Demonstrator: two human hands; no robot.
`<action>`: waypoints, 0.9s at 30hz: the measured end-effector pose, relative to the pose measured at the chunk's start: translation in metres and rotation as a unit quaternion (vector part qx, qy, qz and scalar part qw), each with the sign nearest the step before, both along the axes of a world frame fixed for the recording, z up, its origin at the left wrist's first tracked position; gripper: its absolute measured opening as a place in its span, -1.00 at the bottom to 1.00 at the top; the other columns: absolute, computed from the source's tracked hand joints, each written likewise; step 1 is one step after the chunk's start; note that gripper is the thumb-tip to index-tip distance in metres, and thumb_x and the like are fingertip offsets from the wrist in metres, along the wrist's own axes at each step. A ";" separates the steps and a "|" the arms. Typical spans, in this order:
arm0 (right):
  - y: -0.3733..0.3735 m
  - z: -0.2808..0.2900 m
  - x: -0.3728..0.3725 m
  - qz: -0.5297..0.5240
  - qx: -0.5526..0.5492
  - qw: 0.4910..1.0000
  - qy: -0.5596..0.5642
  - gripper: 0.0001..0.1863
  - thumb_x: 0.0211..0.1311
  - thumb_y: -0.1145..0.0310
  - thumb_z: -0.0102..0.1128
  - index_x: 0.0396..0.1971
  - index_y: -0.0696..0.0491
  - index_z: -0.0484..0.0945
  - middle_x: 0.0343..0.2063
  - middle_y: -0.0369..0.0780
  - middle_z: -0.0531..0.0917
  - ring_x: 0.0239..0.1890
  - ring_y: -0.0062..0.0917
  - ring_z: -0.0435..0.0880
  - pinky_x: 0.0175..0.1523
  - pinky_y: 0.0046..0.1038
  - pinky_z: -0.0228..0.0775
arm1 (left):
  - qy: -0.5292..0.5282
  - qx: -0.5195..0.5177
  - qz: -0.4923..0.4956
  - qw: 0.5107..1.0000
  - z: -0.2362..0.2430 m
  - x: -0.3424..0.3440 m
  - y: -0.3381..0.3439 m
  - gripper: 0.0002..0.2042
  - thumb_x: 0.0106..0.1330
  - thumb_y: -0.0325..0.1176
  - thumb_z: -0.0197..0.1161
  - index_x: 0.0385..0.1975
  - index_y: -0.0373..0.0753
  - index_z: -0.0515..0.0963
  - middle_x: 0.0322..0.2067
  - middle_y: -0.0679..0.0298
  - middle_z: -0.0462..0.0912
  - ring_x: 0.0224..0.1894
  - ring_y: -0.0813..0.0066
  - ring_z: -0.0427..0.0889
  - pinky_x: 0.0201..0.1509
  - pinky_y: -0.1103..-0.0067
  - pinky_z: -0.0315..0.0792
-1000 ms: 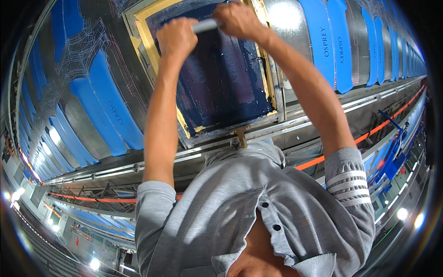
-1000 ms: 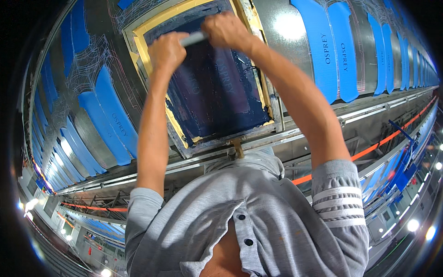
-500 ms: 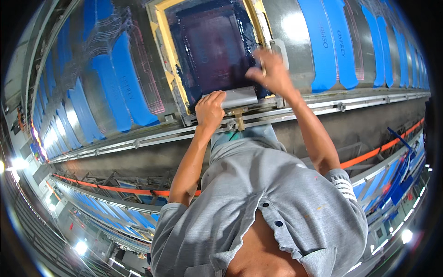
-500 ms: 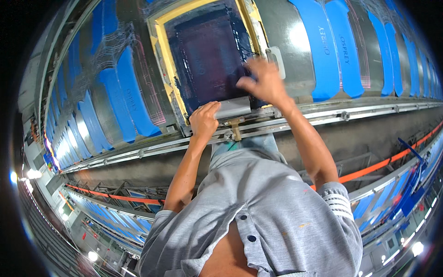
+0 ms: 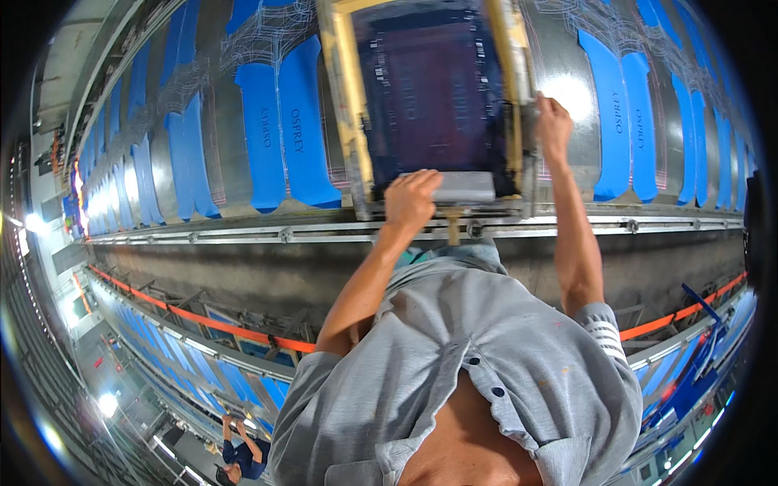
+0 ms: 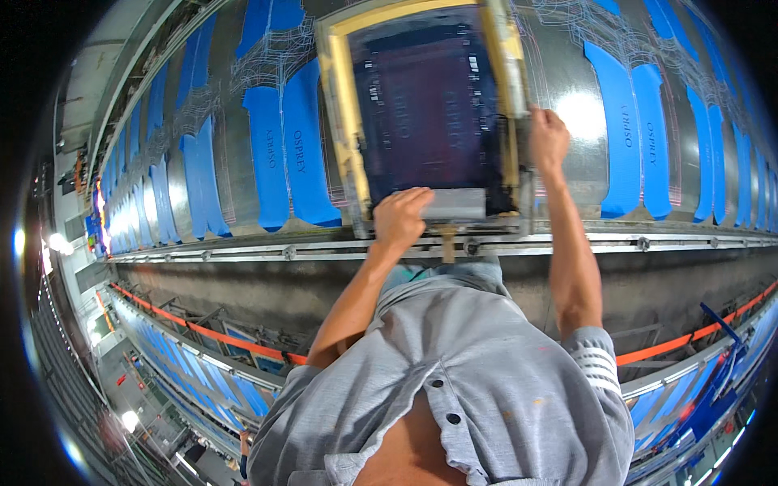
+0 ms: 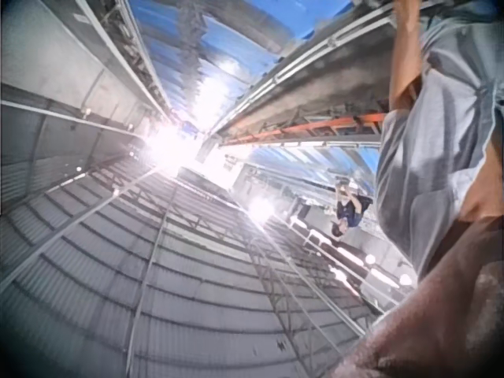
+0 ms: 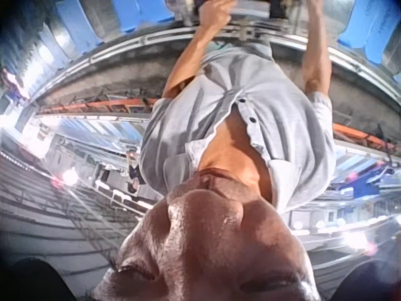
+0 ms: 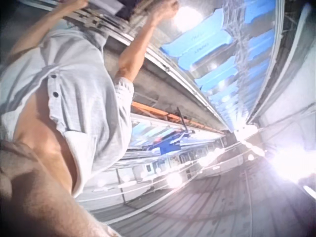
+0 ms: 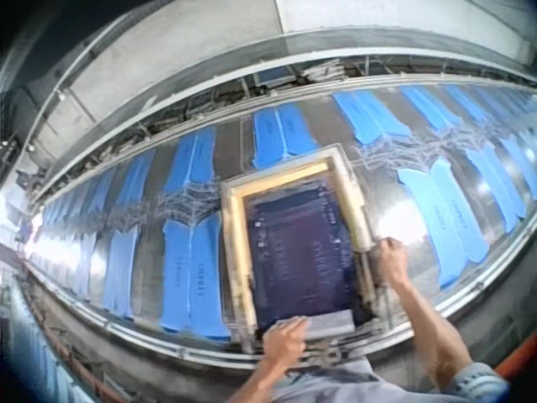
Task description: The person uses a squeegee to spread dark ink across a screen printing frame mounted above a blue Osprey-branded surface. The person repeatedly pulls the squeegee across the screen to distribute ink evenly, then lifts the frame to inspect the result before continuing the process.
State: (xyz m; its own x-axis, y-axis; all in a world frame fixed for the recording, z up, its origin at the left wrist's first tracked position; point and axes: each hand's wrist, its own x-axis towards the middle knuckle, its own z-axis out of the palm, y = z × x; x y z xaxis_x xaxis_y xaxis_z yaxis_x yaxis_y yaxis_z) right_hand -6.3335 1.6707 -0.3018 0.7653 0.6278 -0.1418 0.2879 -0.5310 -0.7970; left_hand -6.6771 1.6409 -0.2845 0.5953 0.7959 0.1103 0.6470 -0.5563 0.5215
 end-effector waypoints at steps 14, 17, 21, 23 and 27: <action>0.105 -0.048 -0.334 -0.006 0.003 0.999 0.034 -0.57 0.32 0.05 0.18 -0.39 0.17 0.71 -0.50 0.11 0.66 -0.36 0.07 0.67 -0.20 -0.04 0.45 | 0.079 -0.049 0.049 0.995 0.006 -0.331 0.114 -0.49 -0.03 -0.72 0.10 -0.08 -0.20 0.76 -0.03 0.16 0.78 0.05 0.19 0.75 0.19 0.38 0.57; 0.112 -0.043 -0.353 -0.012 -0.014 0.999 0.033 -0.57 0.32 0.04 0.17 -0.37 0.15 0.72 -0.48 0.11 0.67 -0.32 0.06 0.68 -0.15 -0.05 0.47 | 0.074 -0.049 0.046 0.995 -0.006 -0.361 0.119 -0.54 0.01 -0.67 0.13 -0.09 -0.18 0.77 -0.04 0.21 0.79 0.03 0.22 0.76 0.17 0.35 0.58; 0.117 -0.061 -0.359 0.028 -0.009 1.000 0.002 -0.60 0.37 0.05 0.11 -0.24 0.08 0.75 -0.32 0.11 0.72 -0.17 0.08 0.70 -0.01 -0.07 0.52 | 0.052 -0.043 0.034 0.997 -0.020 -0.390 0.112 -0.55 0.00 -0.61 0.17 -0.09 -0.15 0.77 -0.04 0.23 0.79 0.02 0.23 0.76 0.15 0.35 0.58; 0.117 -0.079 -0.356 0.003 0.020 1.000 -0.003 -0.57 0.31 0.06 0.24 -0.33 0.19 0.74 -0.64 -0.09 0.59 -0.51 -0.52 0.44 -0.33 -0.27 0.39 | 0.044 -0.045 0.016 0.998 -0.018 -0.394 0.105 -0.54 0.00 -0.57 0.19 -0.04 -0.15 0.74 -0.01 0.25 0.78 0.05 0.25 0.75 0.16 0.34 0.57; 0.128 -0.067 -0.357 0.022 -0.070 0.996 -0.043 -0.55 0.34 0.01 0.11 -0.26 0.11 0.75 -0.32 0.11 0.72 -0.17 0.11 0.69 -0.02 -0.02 0.49 | 0.088 -0.037 -0.001 0.995 -0.042 -0.392 0.079 -0.59 0.10 -0.56 0.22 0.00 -0.18 0.69 0.03 0.21 0.76 0.14 0.25 0.70 0.24 0.27 0.52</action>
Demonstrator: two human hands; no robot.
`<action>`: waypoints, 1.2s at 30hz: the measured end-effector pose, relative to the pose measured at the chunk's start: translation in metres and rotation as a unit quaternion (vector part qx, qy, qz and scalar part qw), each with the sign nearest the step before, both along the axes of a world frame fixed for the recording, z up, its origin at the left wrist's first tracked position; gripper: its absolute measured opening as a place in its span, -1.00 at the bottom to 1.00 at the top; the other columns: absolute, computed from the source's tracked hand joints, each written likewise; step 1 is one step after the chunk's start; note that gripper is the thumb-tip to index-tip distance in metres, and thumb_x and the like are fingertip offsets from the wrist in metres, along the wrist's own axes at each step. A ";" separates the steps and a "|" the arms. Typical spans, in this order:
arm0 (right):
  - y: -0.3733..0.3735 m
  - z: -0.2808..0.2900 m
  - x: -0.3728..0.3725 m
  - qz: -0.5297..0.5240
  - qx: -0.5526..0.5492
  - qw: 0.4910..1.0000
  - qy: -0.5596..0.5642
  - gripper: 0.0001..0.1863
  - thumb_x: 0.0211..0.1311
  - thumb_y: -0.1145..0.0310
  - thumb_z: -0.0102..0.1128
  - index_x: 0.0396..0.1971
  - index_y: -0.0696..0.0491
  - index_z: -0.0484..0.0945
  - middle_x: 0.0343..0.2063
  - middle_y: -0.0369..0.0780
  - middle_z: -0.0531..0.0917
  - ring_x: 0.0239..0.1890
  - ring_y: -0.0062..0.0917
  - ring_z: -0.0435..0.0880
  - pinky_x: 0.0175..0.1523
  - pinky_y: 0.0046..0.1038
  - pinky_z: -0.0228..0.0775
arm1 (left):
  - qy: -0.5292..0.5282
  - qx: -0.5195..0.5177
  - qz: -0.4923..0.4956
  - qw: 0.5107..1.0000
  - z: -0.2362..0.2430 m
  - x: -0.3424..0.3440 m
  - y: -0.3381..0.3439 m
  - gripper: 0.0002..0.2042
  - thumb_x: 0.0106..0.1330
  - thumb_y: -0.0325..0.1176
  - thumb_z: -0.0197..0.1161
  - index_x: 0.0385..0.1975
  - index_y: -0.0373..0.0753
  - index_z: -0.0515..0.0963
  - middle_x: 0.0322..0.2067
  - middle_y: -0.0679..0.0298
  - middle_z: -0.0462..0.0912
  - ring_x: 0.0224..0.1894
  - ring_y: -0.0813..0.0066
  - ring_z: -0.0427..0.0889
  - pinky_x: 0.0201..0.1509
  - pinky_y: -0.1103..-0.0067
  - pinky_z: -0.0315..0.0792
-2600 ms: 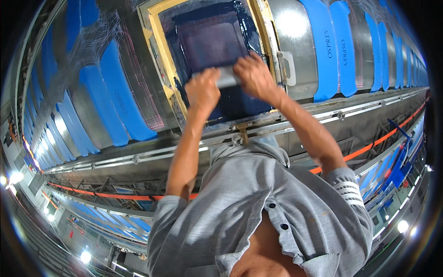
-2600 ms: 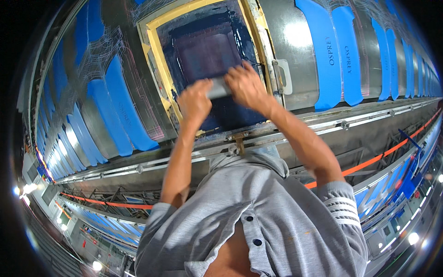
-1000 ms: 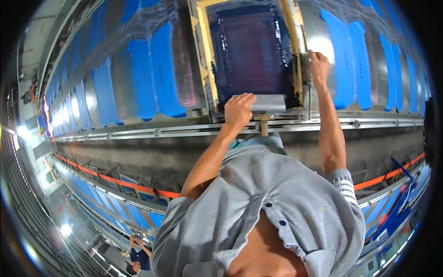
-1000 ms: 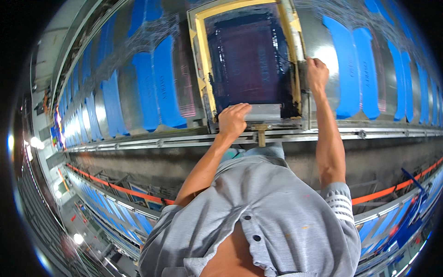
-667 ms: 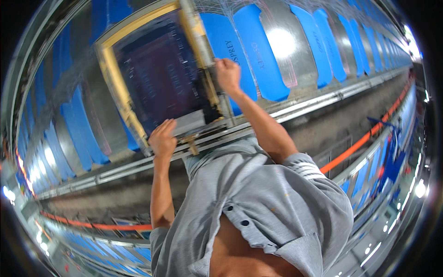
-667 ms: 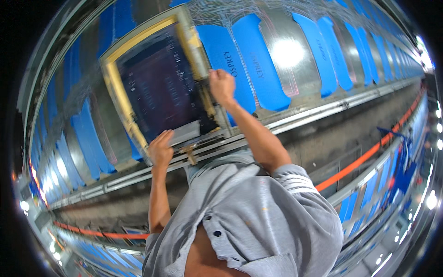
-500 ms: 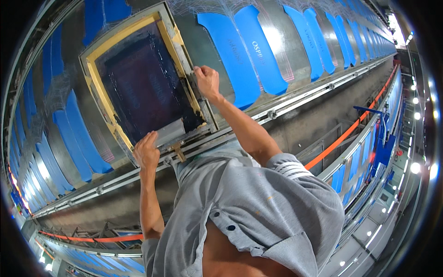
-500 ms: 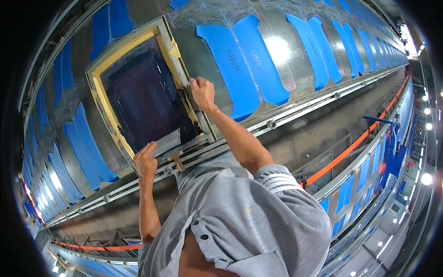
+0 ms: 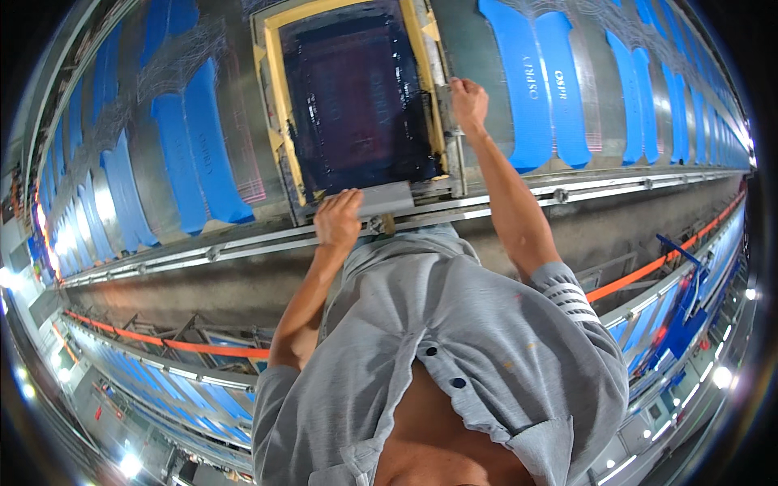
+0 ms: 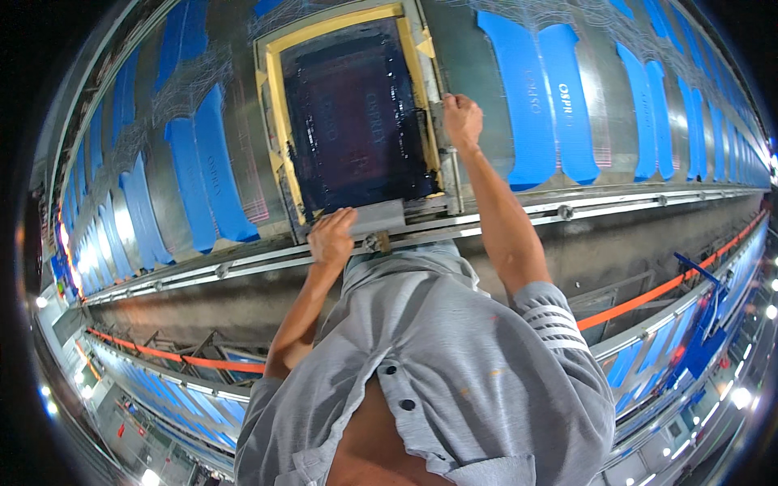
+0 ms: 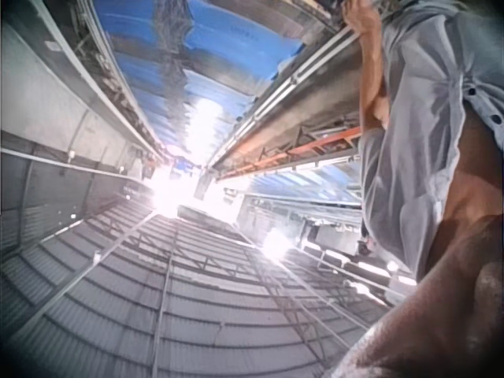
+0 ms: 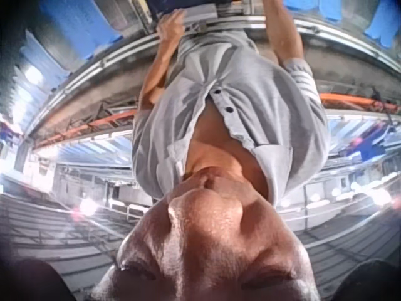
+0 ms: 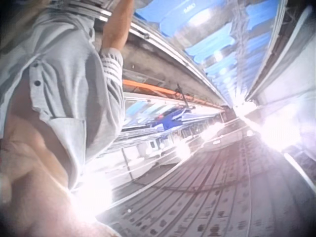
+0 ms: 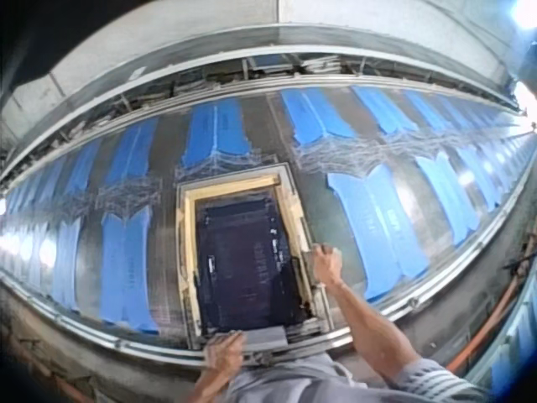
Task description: The person uses a squeegee to spread dark ink across a screen printing frame mounted above a blue Osprey-branded surface. The person repeatedly pulls the squeegee across the screen to distribute ink evenly, then lifts the frame to inspect the result before continuing the process.
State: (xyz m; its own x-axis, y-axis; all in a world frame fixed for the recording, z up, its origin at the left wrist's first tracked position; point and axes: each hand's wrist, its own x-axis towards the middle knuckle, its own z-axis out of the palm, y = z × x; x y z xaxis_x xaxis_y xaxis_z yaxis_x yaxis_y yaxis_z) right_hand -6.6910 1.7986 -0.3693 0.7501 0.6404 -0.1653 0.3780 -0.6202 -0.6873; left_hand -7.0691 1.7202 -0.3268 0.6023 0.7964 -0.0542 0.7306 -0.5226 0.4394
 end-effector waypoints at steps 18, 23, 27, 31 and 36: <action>0.100 0.073 -0.013 0.211 0.178 0.923 -0.267 -0.45 0.33 -0.03 0.29 0.16 0.03 0.66 0.02 -0.06 0.68 0.16 -0.20 0.59 0.29 -0.08 0.35 | 0.119 -0.024 0.012 0.993 0.034 0.132 0.346 -0.67 0.23 -0.38 0.22 -0.06 0.05 0.78 -0.10 0.06 0.78 -0.03 0.03 0.75 0.10 0.19 0.61; 0.220 0.078 -0.047 0.483 -0.052 0.833 -0.264 -0.64 0.13 0.18 0.39 -0.15 0.10 0.72 -0.13 -0.06 0.74 0.11 -0.30 0.67 0.24 -0.17 0.45 | 0.061 0.048 -0.003 0.997 0.006 0.134 0.378 -0.68 0.23 -0.35 0.21 -0.07 0.08 0.79 -0.17 0.06 0.79 -0.10 0.01 0.77 0.04 0.17 0.62; 0.172 0.043 -0.073 0.521 -0.122 0.810 -0.241 -0.65 0.06 0.40 0.35 -0.08 0.08 0.71 -0.17 -0.14 0.71 0.05 -0.22 0.68 0.34 -0.18 0.40 | 0.055 0.051 0.035 0.997 0.002 0.108 0.297 -0.73 0.26 -0.40 0.16 -0.18 0.04 0.79 -0.25 0.13 0.78 -0.20 0.01 0.77 -0.07 0.16 0.64; 0.024 0.046 -0.107 0.518 0.066 0.818 -0.240 -0.78 -0.07 0.45 0.30 -0.33 0.05 0.71 -0.27 -0.16 0.62 -0.09 -0.24 0.67 0.28 -0.09 0.42 | 0.009 0.048 0.013 0.999 -0.001 0.064 0.153 -0.71 0.21 -0.49 0.16 -0.13 -0.07 0.72 -0.12 0.30 0.77 -0.18 0.16 0.78 -0.11 0.23 0.66; -0.080 0.057 -0.142 0.533 -0.010 0.830 -0.164 -0.69 -0.08 0.47 0.31 -0.23 0.09 0.71 -0.25 -0.19 0.61 -0.07 -0.28 0.68 0.36 -0.08 0.38 | -0.036 0.000 0.019 0.999 0.003 0.035 0.054 -0.65 0.11 -0.62 0.17 -0.18 -0.14 0.77 -0.11 0.25 0.79 -0.17 0.15 0.79 -0.07 0.30 0.67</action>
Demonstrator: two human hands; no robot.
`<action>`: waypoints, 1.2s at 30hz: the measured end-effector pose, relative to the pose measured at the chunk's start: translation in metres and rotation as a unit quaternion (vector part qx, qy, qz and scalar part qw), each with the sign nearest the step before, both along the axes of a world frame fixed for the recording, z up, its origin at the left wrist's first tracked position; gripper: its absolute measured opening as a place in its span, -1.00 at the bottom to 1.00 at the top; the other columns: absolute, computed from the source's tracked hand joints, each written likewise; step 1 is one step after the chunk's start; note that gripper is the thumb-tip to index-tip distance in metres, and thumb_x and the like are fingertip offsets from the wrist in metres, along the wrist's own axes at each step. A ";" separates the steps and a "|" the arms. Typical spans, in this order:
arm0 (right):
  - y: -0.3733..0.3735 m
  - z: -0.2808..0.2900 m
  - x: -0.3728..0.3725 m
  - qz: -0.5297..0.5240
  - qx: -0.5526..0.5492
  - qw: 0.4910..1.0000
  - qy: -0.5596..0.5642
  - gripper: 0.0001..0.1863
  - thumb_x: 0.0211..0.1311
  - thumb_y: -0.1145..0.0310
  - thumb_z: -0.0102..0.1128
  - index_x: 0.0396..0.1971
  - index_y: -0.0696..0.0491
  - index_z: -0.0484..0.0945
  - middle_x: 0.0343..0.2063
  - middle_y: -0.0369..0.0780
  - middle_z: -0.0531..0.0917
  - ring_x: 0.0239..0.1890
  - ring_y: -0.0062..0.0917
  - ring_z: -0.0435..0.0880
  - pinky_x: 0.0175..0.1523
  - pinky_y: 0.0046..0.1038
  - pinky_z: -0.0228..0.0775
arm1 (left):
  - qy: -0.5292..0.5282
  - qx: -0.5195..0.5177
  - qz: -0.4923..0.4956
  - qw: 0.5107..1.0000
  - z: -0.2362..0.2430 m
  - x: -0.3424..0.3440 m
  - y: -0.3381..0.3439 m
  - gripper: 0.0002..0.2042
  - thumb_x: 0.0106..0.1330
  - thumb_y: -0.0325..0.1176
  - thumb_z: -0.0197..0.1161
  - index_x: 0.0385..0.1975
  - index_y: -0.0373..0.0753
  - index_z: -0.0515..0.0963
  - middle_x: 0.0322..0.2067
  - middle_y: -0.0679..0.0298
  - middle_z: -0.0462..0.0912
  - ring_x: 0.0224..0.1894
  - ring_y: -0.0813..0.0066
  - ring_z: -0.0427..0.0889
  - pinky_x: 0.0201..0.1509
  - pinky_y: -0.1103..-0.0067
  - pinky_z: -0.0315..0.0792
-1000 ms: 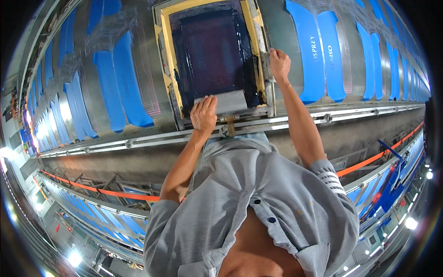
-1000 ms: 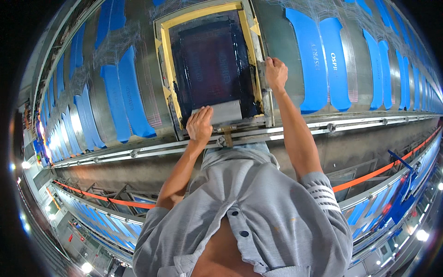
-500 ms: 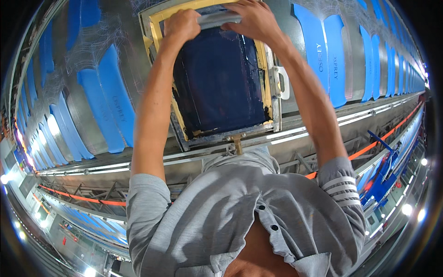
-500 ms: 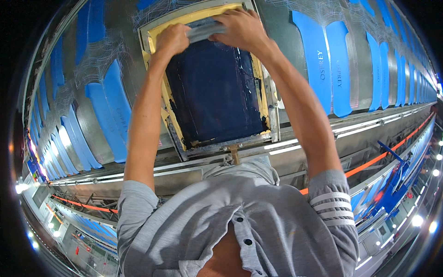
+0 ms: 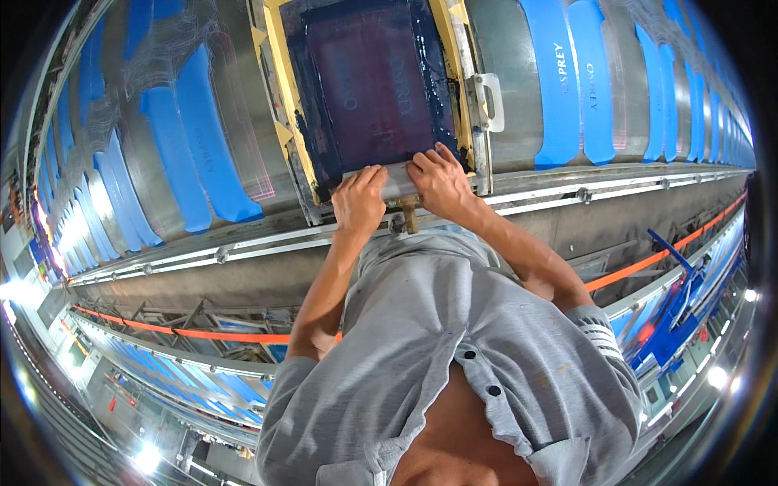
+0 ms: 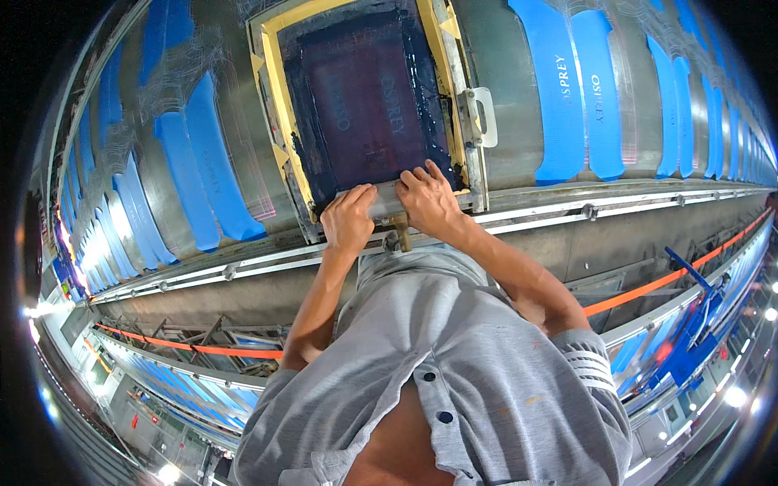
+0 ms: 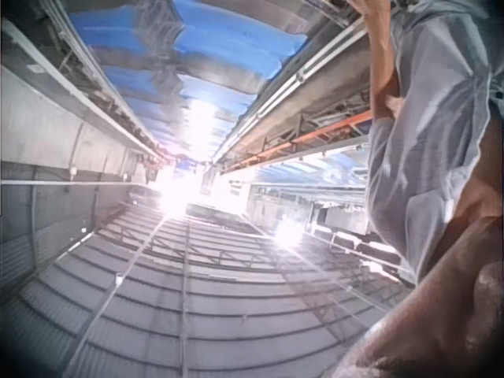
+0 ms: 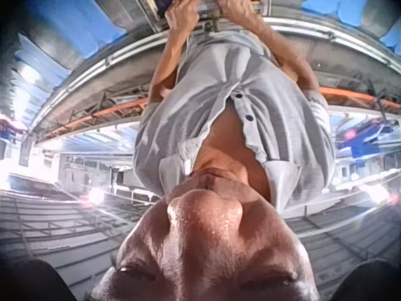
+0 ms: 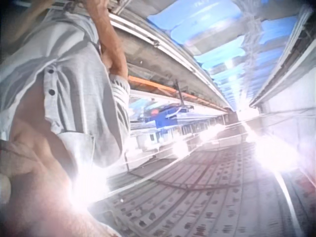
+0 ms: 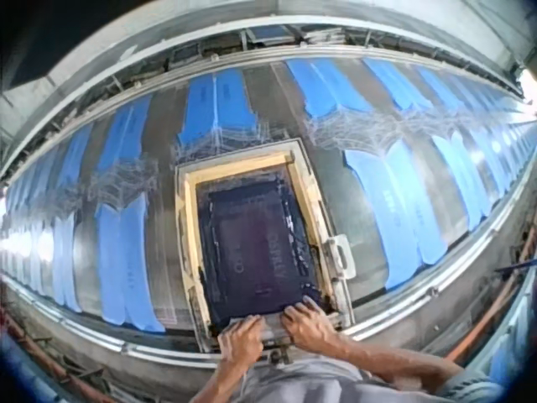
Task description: The person uses a squeegee to spread dark ink across a screen printing frame mounted above a blue Osprey-branded surface. The person repeatedly pulls the squeegee across the screen to distribute ink evenly, then lifts the frame to inspect the result before continuing the process.
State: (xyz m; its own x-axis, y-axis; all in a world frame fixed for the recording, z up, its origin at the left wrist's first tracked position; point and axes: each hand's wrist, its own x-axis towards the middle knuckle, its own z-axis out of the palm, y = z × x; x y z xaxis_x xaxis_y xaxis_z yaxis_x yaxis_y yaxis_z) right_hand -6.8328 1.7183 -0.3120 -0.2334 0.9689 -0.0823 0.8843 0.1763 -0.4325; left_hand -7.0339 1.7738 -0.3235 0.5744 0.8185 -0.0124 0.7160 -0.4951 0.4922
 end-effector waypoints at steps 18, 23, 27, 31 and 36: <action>0.168 -0.017 0.059 0.014 0.086 0.994 -0.068 -0.80 0.05 0.44 0.27 -0.28 0.01 0.74 -0.31 -0.21 0.65 -0.17 -0.25 0.72 0.29 -0.21 0.47 | 0.042 0.049 -0.022 0.998 -0.008 0.050 0.171 -0.74 0.22 -0.47 0.13 -0.22 -0.02 0.73 -0.24 0.24 0.75 -0.26 0.03 0.76 -0.19 0.16 0.64; 0.026 -0.004 0.013 -0.007 0.000 1.000 0.013 -0.74 -0.05 0.44 0.29 -0.27 0.07 0.70 -0.26 -0.20 0.56 -0.05 -0.29 0.62 0.38 0.00 0.34 | 0.018 -0.020 -0.019 0.999 0.007 0.010 0.026 -0.68 0.11 -0.58 0.22 -0.15 -0.15 0.72 -0.11 0.30 0.77 -0.09 0.21 0.78 -0.05 0.29 0.67; 0.051 0.009 0.019 0.011 -0.052 0.999 -0.001 -0.84 0.00 0.42 0.24 -0.39 0.06 0.72 -0.31 -0.14 0.67 -0.16 -0.21 0.73 0.27 -0.03 0.45 | 0.085 -0.087 -0.026 0.992 0.024 0.011 0.054 -0.72 0.19 -0.52 0.19 -0.19 -0.08 0.76 -0.17 0.21 0.79 -0.17 0.10 0.79 -0.07 0.22 0.65; 0.183 0.016 0.057 -0.006 -0.068 0.995 -0.067 -0.83 0.03 0.36 0.21 -0.46 0.07 0.74 -0.48 -0.03 0.76 -0.38 -0.13 0.81 -0.19 -0.13 0.68 | 0.151 -0.052 -0.019 0.987 0.024 0.050 0.181 -0.78 0.24 -0.38 0.20 -0.24 0.03 0.77 -0.31 0.03 0.76 -0.20 -0.04 0.76 -0.09 0.12 0.61; 0.309 -0.019 0.105 -0.013 0.037 0.996 -0.080 -0.82 0.04 0.36 0.22 -0.39 0.04 0.75 -0.40 -0.06 0.79 -0.29 -0.18 0.83 -0.17 -0.13 0.69 | 0.125 0.022 -0.028 0.991 0.017 0.098 0.309 -0.65 0.25 -0.39 0.13 -0.07 0.07 0.79 -0.22 -0.09 0.76 -0.14 -0.12 0.74 0.03 0.14 0.62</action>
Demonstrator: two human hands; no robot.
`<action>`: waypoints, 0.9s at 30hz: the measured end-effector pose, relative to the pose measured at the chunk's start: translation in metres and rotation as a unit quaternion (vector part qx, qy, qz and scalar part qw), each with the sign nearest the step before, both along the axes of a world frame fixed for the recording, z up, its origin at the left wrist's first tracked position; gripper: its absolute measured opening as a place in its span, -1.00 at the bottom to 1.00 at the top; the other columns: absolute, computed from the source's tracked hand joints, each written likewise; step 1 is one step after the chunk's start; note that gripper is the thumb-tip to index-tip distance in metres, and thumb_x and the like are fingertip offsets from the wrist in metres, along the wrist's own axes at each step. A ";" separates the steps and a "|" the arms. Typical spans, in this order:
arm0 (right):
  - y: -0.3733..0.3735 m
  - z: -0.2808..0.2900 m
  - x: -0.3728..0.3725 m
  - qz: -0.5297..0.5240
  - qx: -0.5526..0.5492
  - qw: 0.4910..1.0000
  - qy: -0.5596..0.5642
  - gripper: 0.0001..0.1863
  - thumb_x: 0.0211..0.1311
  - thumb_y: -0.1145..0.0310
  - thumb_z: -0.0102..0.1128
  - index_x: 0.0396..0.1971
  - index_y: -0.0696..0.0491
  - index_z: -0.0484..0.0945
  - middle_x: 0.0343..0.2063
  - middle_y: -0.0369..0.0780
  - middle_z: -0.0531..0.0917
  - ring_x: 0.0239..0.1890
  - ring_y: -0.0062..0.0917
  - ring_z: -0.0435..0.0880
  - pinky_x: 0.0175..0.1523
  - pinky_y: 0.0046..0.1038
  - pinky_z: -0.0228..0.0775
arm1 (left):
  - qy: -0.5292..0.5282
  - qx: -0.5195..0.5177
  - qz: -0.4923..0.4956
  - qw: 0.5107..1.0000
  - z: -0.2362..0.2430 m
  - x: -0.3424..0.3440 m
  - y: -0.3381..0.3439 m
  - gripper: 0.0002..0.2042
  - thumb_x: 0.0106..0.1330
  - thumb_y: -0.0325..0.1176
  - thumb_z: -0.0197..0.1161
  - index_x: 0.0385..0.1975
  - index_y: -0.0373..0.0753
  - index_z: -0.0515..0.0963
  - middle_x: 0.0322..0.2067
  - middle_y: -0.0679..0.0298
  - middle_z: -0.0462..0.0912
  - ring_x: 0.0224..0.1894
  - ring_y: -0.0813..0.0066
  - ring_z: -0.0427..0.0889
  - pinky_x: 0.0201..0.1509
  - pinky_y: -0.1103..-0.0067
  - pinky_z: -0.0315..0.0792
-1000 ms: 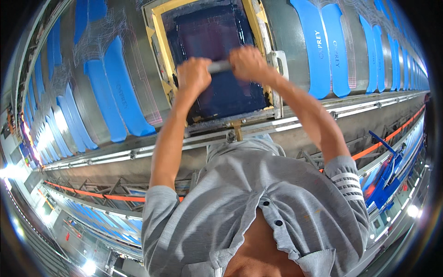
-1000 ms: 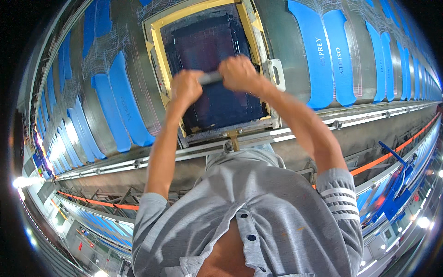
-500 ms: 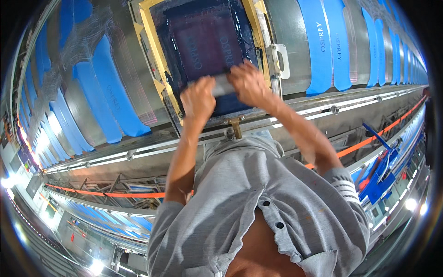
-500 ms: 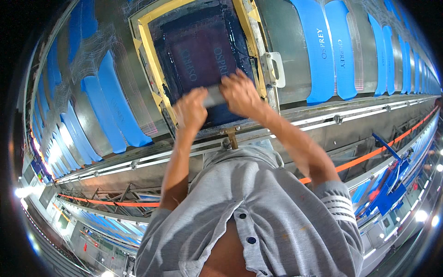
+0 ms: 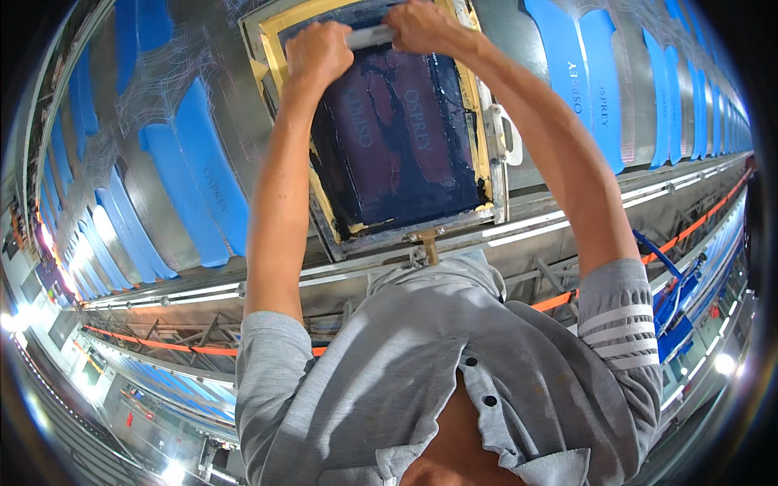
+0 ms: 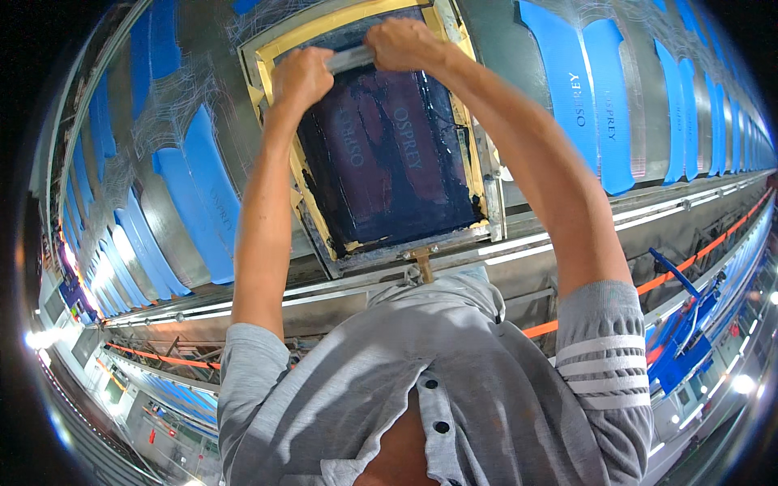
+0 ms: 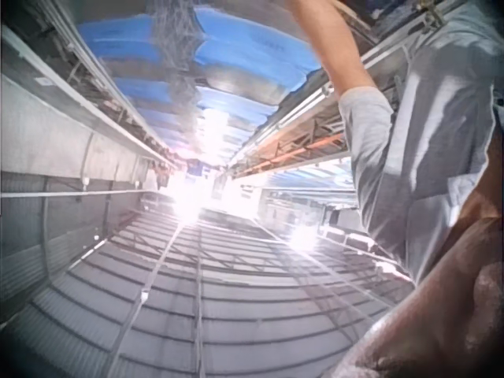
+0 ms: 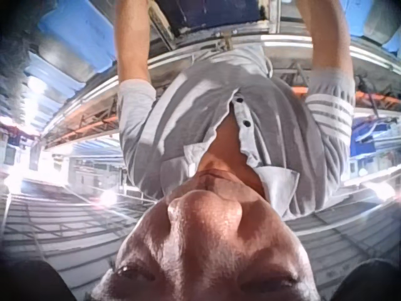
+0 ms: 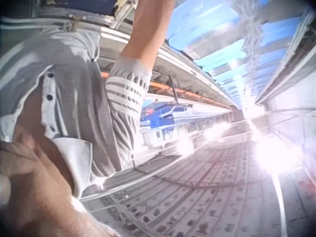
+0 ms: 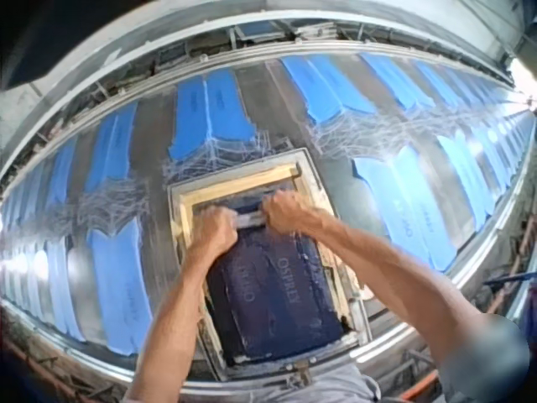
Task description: The person uses a squeegee to spread dark ink across a screen printing frame mounted above a blue Osprey-branded surface. The person repeatedly pulls the squeegee across the screen to distribute ink evenly, then lifts the frame to inspect the result before continuing the process.
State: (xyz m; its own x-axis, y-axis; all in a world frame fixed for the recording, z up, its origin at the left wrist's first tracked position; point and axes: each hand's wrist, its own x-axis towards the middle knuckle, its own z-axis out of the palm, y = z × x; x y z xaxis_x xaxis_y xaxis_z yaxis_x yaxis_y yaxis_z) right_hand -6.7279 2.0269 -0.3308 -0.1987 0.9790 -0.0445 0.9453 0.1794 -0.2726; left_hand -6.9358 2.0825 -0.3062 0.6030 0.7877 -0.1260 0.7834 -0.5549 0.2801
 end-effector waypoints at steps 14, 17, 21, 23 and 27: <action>-0.301 0.030 -0.086 0.025 -0.078 0.990 0.116 -0.64 0.00 0.34 0.41 -0.14 0.09 0.69 -0.22 -0.16 0.60 0.00 -0.23 0.65 0.41 0.02 0.30 | -0.100 0.000 0.016 0.995 -0.012 -0.095 -0.320 -0.72 0.16 -0.55 0.26 -0.12 -0.18 0.70 -0.08 0.29 0.78 -0.01 0.28 0.76 0.02 0.37 0.63; -0.293 0.037 -0.060 -0.006 -0.060 0.970 0.234 -0.48 0.08 0.12 0.50 -0.01 0.12 0.67 -0.03 -0.08 0.65 0.11 -0.13 0.63 0.36 -0.02 0.34 | -0.101 -0.004 0.015 0.995 -0.003 -0.094 -0.319 -0.70 0.15 -0.56 0.25 -0.12 -0.17 0.70 -0.11 0.30 0.78 -0.04 0.31 0.76 0.00 0.39 0.62; -0.238 0.014 0.007 -0.352 0.152 0.917 0.111 -0.48 0.27 0.02 0.36 0.06 0.10 0.66 0.01 0.01 0.70 0.08 -0.05 0.63 0.16 -0.09 0.46 | -0.112 -0.008 0.016 0.994 0.002 -0.094 -0.312 -0.71 0.10 -0.56 0.26 -0.17 -0.17 0.73 -0.13 0.31 0.78 -0.07 0.29 0.76 0.00 0.36 0.61; -0.223 -0.016 0.040 -0.480 0.048 0.855 0.191 -0.54 0.34 0.02 0.26 -0.02 0.12 0.71 -0.12 0.05 0.74 -0.02 -0.03 0.68 0.09 -0.10 0.48 | -0.128 -0.010 0.004 0.992 -0.002 -0.090 -0.311 -0.68 0.07 -0.58 0.23 -0.18 -0.17 0.74 -0.11 0.29 0.79 -0.08 0.26 0.76 0.00 0.35 0.61; -0.229 -0.043 0.061 -0.534 -0.001 0.788 0.306 -0.57 0.39 0.05 0.19 -0.12 0.14 0.74 -0.29 0.02 0.77 -0.26 -0.19 0.70 -0.04 -0.21 0.50 | -0.143 -0.036 0.023 0.989 -0.008 -0.093 -0.311 -0.59 0.01 -0.61 0.21 -0.11 -0.14 0.75 -0.04 0.26 0.79 -0.03 0.24 0.77 0.09 0.32 0.63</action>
State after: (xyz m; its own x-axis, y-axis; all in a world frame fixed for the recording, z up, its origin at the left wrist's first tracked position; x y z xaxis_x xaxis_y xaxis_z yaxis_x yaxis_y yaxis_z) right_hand -6.6664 1.7977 -0.3739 0.7533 0.6033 -0.2620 0.2487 -0.6300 -0.7357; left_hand -7.0285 1.7712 -0.3141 0.5863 0.8100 -0.0119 0.6904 -0.4920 0.5303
